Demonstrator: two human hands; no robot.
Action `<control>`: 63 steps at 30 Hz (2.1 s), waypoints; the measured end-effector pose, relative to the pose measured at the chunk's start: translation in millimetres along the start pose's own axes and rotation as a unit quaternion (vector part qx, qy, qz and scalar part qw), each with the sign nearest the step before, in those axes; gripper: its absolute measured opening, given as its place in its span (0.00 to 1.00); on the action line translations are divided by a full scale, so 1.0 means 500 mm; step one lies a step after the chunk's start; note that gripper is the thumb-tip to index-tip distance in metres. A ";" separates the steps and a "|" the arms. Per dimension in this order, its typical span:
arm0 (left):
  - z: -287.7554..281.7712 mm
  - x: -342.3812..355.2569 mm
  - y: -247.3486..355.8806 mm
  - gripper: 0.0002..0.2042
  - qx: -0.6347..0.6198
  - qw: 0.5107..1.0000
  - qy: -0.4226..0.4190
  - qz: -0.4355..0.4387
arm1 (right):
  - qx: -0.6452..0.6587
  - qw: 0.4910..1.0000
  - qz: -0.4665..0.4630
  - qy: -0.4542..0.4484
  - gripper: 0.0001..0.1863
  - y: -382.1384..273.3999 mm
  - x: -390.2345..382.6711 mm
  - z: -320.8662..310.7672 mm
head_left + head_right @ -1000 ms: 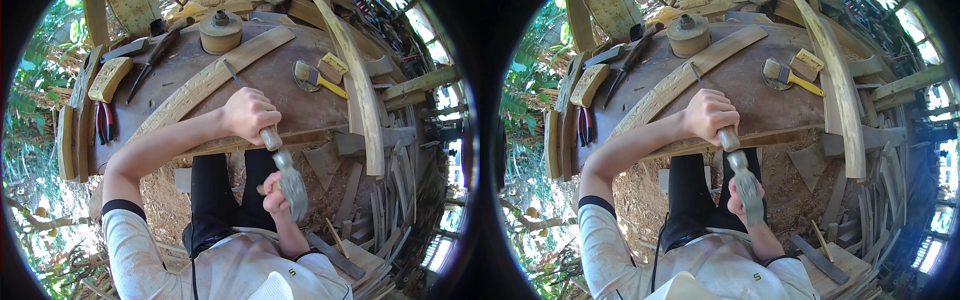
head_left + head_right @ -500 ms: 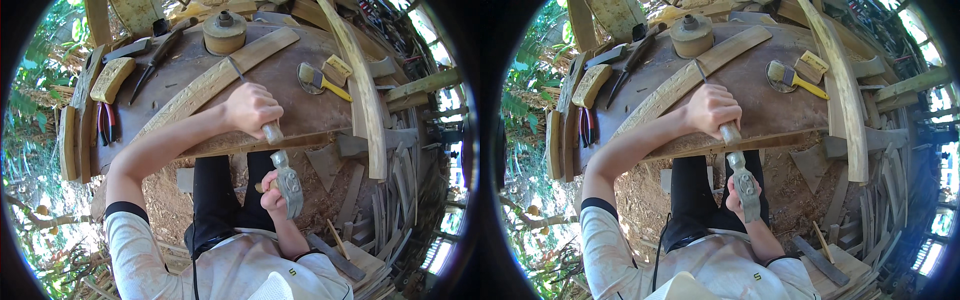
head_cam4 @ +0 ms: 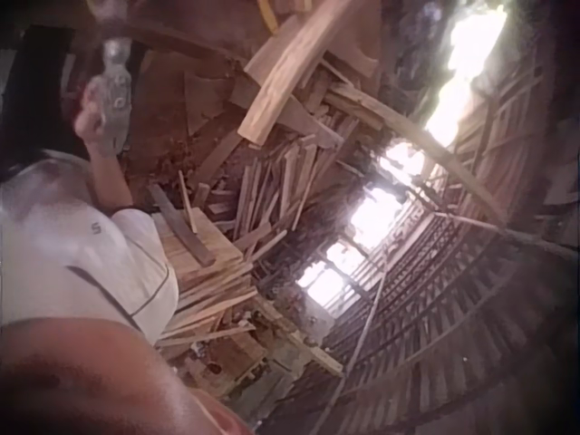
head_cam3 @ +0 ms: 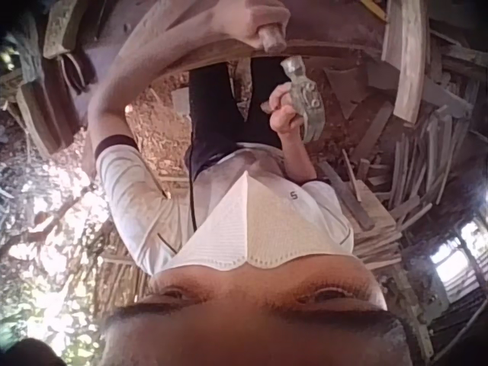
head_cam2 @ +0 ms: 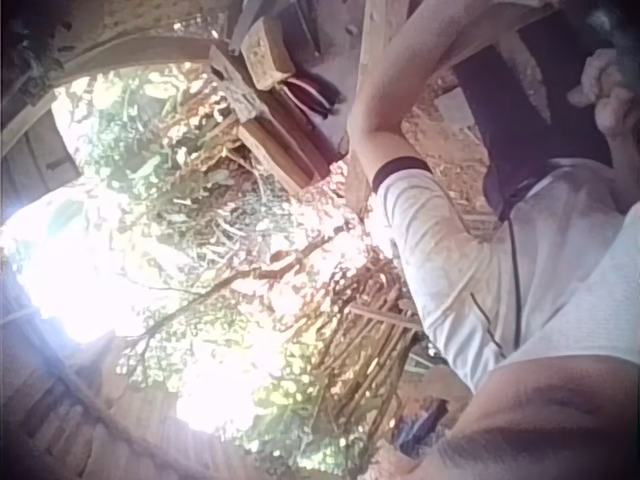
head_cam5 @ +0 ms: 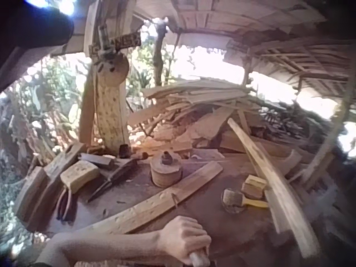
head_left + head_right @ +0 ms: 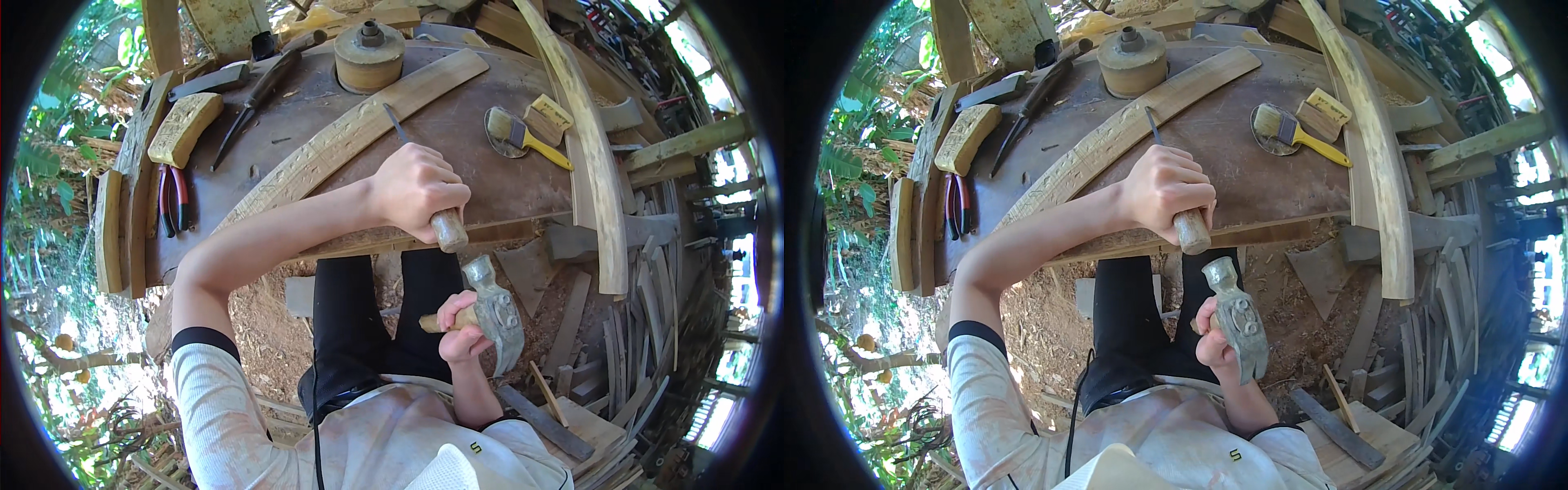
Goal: The person hammers a nail into a wooden plank using a hammer and then smooths the plank's surface with a sanding block. They then use a chisel and hammer to carve a groove into the wood.
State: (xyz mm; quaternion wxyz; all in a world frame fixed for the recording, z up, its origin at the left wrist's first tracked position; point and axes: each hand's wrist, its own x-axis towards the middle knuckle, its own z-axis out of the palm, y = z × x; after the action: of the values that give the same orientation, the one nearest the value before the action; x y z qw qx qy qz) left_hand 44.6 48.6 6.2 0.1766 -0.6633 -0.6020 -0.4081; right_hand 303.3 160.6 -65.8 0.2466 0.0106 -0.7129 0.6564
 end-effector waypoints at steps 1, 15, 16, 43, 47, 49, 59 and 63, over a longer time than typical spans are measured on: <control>-0.002 0.001 0.002 0.11 -0.003 1.000 0.004 -0.004 | -0.007 1.000 0.000 -0.004 0.37 -0.009 0.001 -0.003; -0.018 0.031 0.007 0.08 0.005 0.996 -0.001 -0.087 | 0.062 0.982 -0.177 -0.009 0.38 -0.127 0.050 -0.009; -0.019 0.033 0.008 0.08 0.010 0.996 -0.006 -0.093 | 0.080 0.975 -0.207 -0.003 0.38 -0.143 0.063 0.000; -0.017 0.034 0.011 0.09 0.016 0.997 -0.008 -0.072 | -0.060 0.997 -0.038 -0.005 0.38 -0.068 0.065 0.018; -0.013 0.025 0.006 0.09 0.010 0.997 -0.009 -0.077 | -0.111 0.991 -0.065 -0.027 0.39 -0.035 0.044 -0.004; -0.010 0.021 0.006 0.10 0.014 0.997 -0.009 -0.069 | -0.056 0.996 -0.074 0.014 0.39 -0.033 0.049 0.009; -0.017 0.004 -0.036 0.10 0.071 0.993 -0.018 -0.091 | 0.019 0.992 -0.113 0.049 0.39 0.033 0.029 0.017; -0.020 -0.015 -0.043 0.09 0.068 0.994 0.021 -0.079 | -0.009 1.000 -0.024 0.002 0.37 0.006 0.035 0.031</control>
State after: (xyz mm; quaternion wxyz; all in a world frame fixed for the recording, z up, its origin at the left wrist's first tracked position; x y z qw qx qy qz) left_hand 21.3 40.8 1.1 0.2014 -0.5916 -0.6748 -0.3926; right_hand 281.5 151.7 -62.5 0.2641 0.0240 -0.7180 0.6436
